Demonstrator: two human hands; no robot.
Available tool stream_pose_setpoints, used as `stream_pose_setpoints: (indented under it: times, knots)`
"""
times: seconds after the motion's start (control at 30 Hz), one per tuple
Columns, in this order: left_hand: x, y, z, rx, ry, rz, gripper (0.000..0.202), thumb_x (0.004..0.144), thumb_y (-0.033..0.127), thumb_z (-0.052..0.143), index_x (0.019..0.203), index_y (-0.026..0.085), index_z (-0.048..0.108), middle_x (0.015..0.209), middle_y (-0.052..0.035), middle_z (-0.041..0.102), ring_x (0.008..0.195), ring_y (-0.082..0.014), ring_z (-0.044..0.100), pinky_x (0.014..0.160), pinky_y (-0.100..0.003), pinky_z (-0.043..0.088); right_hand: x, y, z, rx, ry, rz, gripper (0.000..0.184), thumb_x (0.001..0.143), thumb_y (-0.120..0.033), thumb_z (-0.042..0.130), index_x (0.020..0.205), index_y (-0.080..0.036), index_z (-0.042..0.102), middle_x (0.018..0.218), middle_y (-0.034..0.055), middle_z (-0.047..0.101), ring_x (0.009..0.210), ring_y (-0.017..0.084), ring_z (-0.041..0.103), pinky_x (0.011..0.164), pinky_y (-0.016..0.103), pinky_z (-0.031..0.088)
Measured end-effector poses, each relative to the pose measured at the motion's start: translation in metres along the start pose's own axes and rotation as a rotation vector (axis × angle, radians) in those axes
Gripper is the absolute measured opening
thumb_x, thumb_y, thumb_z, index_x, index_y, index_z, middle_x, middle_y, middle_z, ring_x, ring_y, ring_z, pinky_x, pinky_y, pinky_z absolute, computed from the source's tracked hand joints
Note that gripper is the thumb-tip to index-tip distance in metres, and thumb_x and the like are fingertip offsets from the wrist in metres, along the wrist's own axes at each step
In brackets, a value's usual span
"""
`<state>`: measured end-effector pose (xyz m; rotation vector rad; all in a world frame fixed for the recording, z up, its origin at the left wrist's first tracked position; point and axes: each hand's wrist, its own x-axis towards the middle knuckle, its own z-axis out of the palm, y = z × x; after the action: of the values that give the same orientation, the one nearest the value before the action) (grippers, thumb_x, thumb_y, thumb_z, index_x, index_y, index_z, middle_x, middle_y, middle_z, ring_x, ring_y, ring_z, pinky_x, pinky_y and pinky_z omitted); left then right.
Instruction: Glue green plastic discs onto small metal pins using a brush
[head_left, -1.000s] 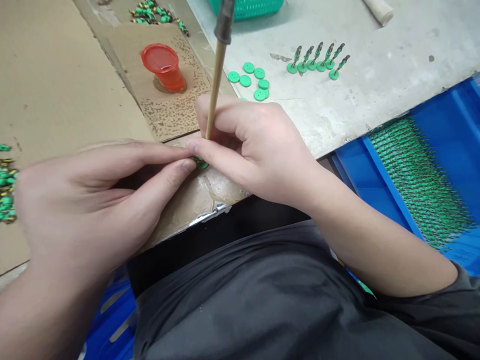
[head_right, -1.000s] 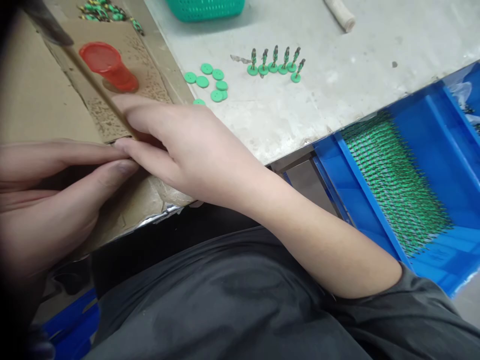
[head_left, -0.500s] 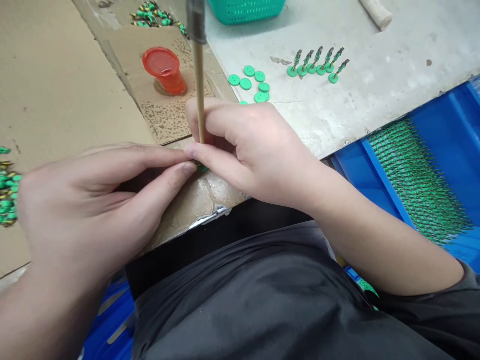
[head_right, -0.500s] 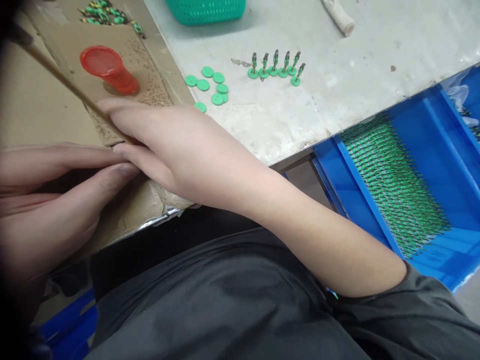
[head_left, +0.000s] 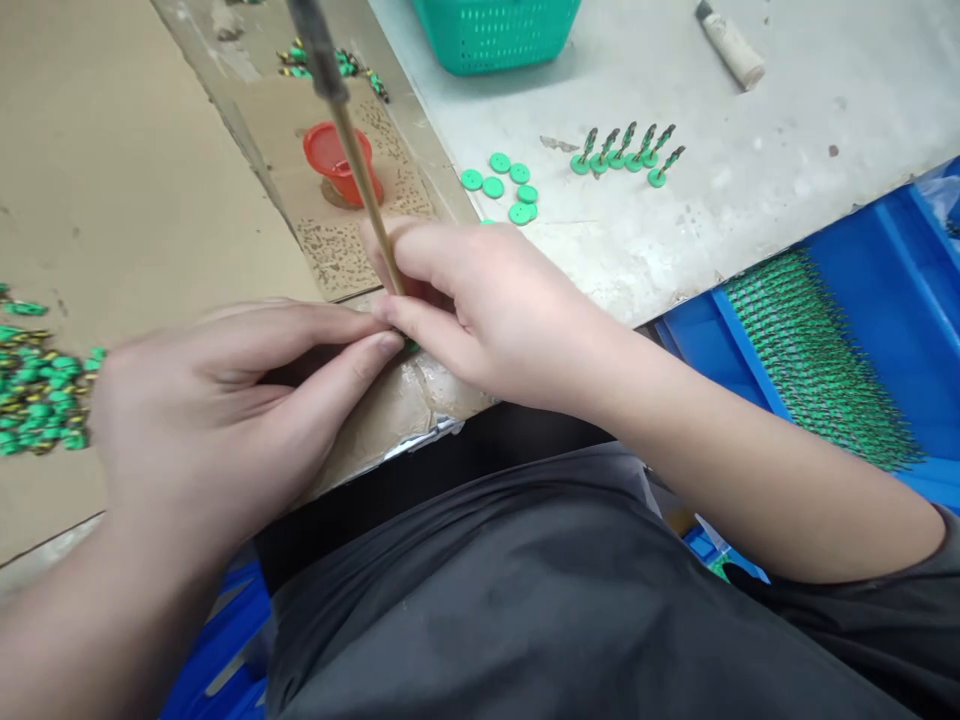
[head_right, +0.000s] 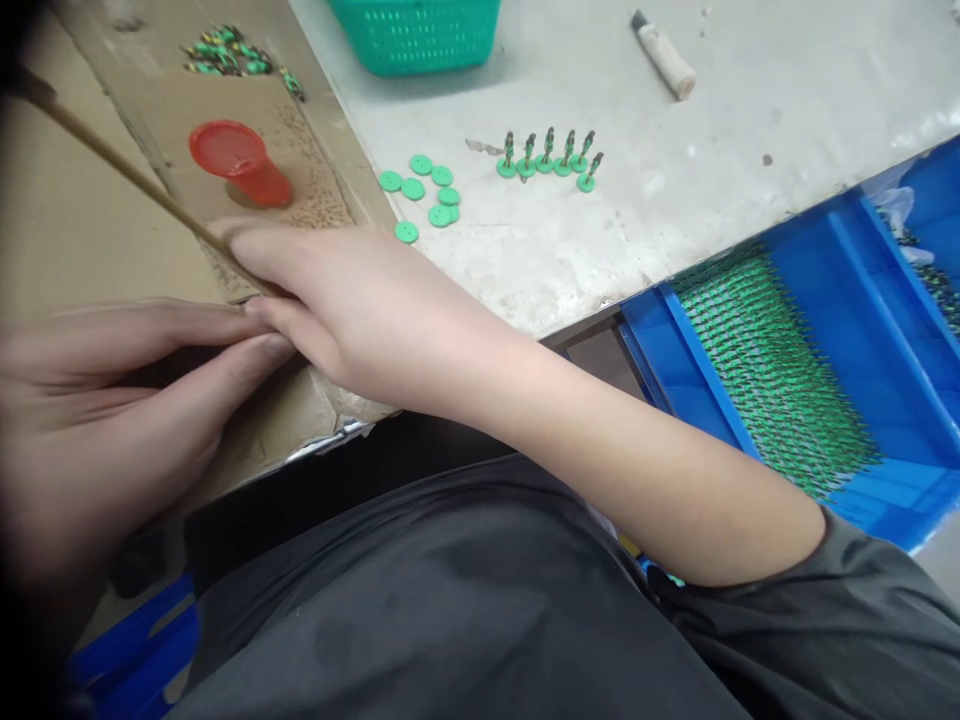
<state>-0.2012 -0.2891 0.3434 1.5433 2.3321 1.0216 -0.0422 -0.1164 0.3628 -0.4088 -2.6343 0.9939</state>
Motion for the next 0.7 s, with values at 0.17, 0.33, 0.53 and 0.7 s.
stream_pose_setpoints:
  times: [0.17,0.33,0.53,0.7]
  knots:
    - [-0.001,0.020,-0.003,0.013,0.033,0.011,0.019,0.105,0.048,0.079,0.107,0.033,0.091,0.112,0.0063,0.090,0.100,-0.0173,0.083,0.092,-0.028,0.062,-0.011,0.000,0.003,0.059,0.095,0.002,0.029,0.117,-0.031,0.058,0.089,-0.026,0.052,0.092,0.0003,0.072,0.089,0.019,0.071,0.086,0.033,0.055]
    - [0.001,0.023,-0.007,0.061,-0.070,0.130,0.027,0.107,0.044,0.075,0.127,0.031,0.086,0.111,0.0039,0.086,0.090,-0.0129,0.077,0.086,-0.025,0.059,-0.039,0.004,0.011,0.172,0.263,0.124,0.030,0.119,-0.037,0.060,0.092,-0.025,0.058,0.089,-0.0005,0.073,0.084,0.017,0.073,0.081,0.030,0.061]
    - [0.006,0.017,-0.005,0.125,-0.076,0.274,0.020,0.109,0.038,0.071,0.115,0.026,0.087,0.106,0.0013,0.079,0.096,-0.0135,0.073,0.086,-0.024,0.053,-0.045,0.003,0.009,0.131,0.232,0.090,0.031,0.118,-0.037,0.062,0.090,-0.025,0.061,0.092,0.0004,0.074,0.081,0.016,0.071,0.077,0.029,0.060]
    - [0.007,0.015,-0.005,0.122,-0.069,0.277,0.020,0.110,0.039,0.071,0.111,0.025,0.086,0.104,0.0011,0.079,0.095,-0.0146,0.073,0.083,-0.025,0.051,-0.037,-0.001,0.006,0.043,0.144,-0.026,0.032,0.121,-0.036,0.058,0.091,-0.024,0.061,0.099,-0.0011,0.073,0.090,0.014,0.073,0.085,0.028,0.060]
